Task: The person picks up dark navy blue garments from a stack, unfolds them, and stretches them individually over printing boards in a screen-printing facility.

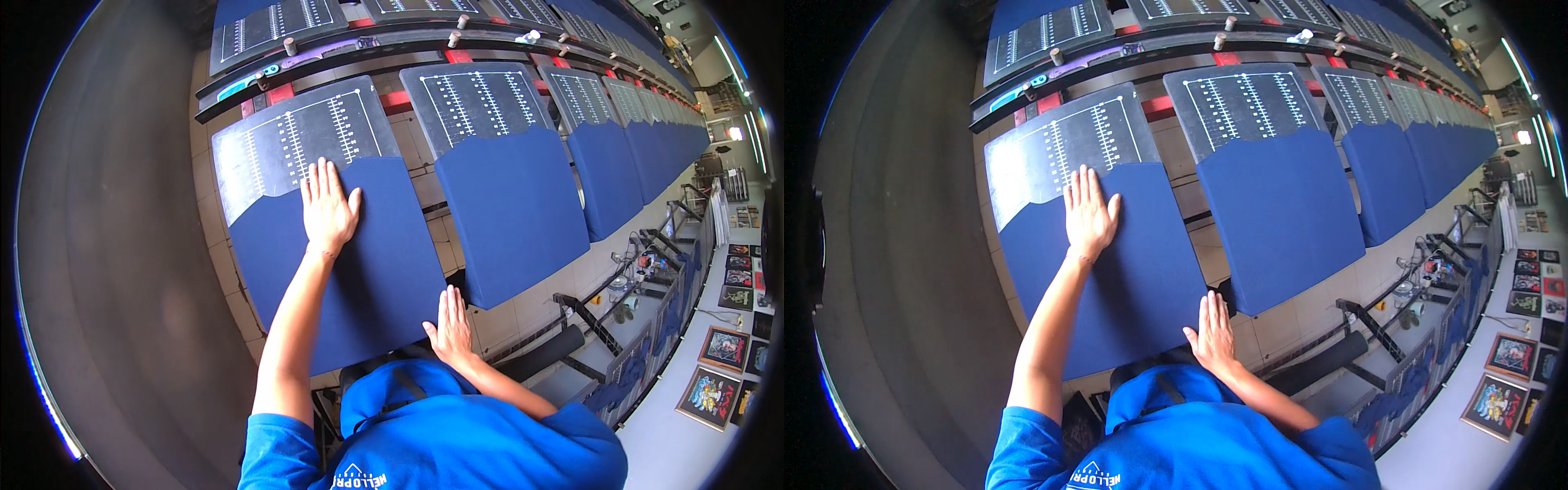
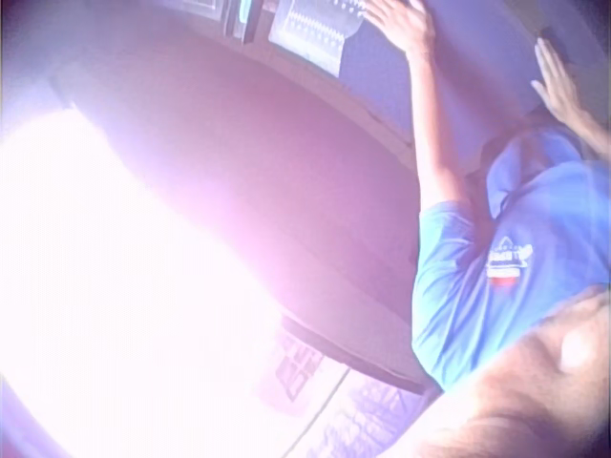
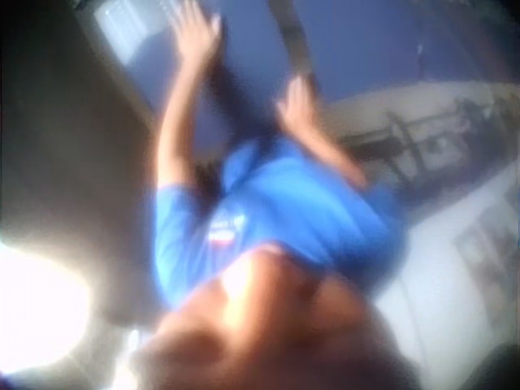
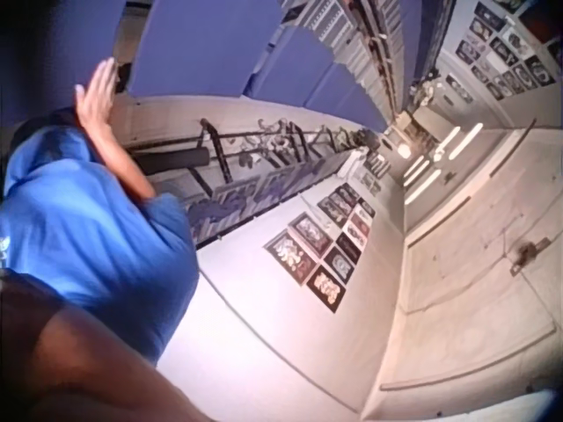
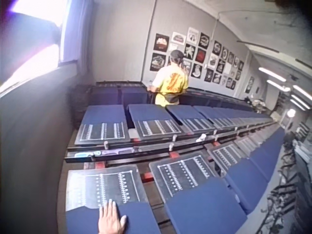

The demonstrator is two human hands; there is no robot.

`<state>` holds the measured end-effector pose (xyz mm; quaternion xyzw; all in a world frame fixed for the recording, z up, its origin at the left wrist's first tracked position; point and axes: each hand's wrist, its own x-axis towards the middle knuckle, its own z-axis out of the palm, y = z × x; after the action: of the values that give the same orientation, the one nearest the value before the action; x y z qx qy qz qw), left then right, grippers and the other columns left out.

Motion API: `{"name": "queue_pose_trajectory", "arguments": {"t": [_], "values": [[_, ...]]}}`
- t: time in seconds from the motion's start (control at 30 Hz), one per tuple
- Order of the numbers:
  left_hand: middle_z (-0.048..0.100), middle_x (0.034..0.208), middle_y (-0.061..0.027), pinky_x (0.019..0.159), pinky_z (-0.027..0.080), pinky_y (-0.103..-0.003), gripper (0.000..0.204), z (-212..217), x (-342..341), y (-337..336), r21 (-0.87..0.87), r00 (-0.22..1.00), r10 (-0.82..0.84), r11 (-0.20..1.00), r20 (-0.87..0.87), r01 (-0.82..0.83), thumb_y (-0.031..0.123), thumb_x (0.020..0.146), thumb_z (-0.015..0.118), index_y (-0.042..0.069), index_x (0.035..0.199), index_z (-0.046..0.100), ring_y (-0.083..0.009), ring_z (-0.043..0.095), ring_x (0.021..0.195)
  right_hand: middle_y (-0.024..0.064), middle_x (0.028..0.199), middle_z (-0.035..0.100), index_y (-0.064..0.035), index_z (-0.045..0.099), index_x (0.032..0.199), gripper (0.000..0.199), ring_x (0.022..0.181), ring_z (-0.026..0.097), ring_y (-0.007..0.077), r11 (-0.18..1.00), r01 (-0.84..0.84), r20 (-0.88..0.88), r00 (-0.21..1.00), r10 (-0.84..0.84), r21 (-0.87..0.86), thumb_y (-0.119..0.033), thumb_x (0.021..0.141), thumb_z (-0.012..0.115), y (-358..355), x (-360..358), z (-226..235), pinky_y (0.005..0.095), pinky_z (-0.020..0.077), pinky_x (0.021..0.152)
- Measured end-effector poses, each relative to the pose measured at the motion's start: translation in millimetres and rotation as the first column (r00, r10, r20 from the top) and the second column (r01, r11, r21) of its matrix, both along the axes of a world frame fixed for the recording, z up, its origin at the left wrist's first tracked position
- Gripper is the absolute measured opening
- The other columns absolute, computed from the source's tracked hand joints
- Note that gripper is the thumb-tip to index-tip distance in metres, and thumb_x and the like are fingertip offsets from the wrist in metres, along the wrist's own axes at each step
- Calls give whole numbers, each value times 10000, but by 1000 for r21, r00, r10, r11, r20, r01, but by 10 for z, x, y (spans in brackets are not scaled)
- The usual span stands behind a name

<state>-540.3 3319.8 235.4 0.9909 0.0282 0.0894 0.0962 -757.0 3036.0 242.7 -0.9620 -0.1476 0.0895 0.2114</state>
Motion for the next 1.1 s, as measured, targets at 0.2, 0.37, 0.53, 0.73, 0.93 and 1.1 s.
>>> {"name": "queue_pose_trajectory", "arguments": {"t": [0.2,0.37,0.53,0.73,0.93,1.1], "values": [[347,1508,-305,1177,221,-538,657,200,-701,-524,-230,970,-233,943,62,242,310,956,513,-99,1444,352,-448,318,1420,294,1592,154,97,162,1516,841,1497,101,426,973,132,26,991,-129,-190,-436,970,516,240,522,-18,535,68,1213],[341,1560,-179,1192,184,-524,642,332,-2146,-350,-232,961,-122,971,-249,63,355,964,508,-7,1478,378,-376,268,1463,304,1579,185,129,222,1488,817,1491,136,422,982,14,102,995,5,-187,-419,965,528,815,1241,35,512,99,1216],[211,1611,-200,1218,41,-514,655,143,-2392,37,-98,916,174,970,-361,-223,304,989,417,-62,1510,263,-360,104,1514,219,1561,312,84,343,1464,755,1486,226,321,872,-488,16,872,489,-28,-456,962,506,2179,1488,250,418,150,1221],[208,1611,-202,1221,55,-493,650,167,-1762,351,-7,891,364,925,-271,-380,278,988,406,-58,1518,238,-341,122,1514,177,1582,300,41,285,1506,710,1484,245,289,754,-657,287,719,633,-15,-427,993,437,2905,2018,-144,412,163,1222],[227,1606,-192,1225,88,-467,680,-2,-1209,1033,68,909,398,917,-120,-393,353,1002,416,-53,1519,240,-320,148,1510,211,1565,306,44,291,1495,696,1471,258,326,938,-268,266,909,322,-220,-416,997,447,1717,2618,-33,420,188,1213],[258,1596,-191,1223,120,-454,709,-54,-844,1261,95,916,397,916,-63,-390,414,1004,416,-45,1519,250,-312,171,1505,232,1597,211,66,224,1515,696,1504,159,333,992,32,287,958,3,-118,-394,1022,400,1121,2287,-72,445,105,1234]]}}
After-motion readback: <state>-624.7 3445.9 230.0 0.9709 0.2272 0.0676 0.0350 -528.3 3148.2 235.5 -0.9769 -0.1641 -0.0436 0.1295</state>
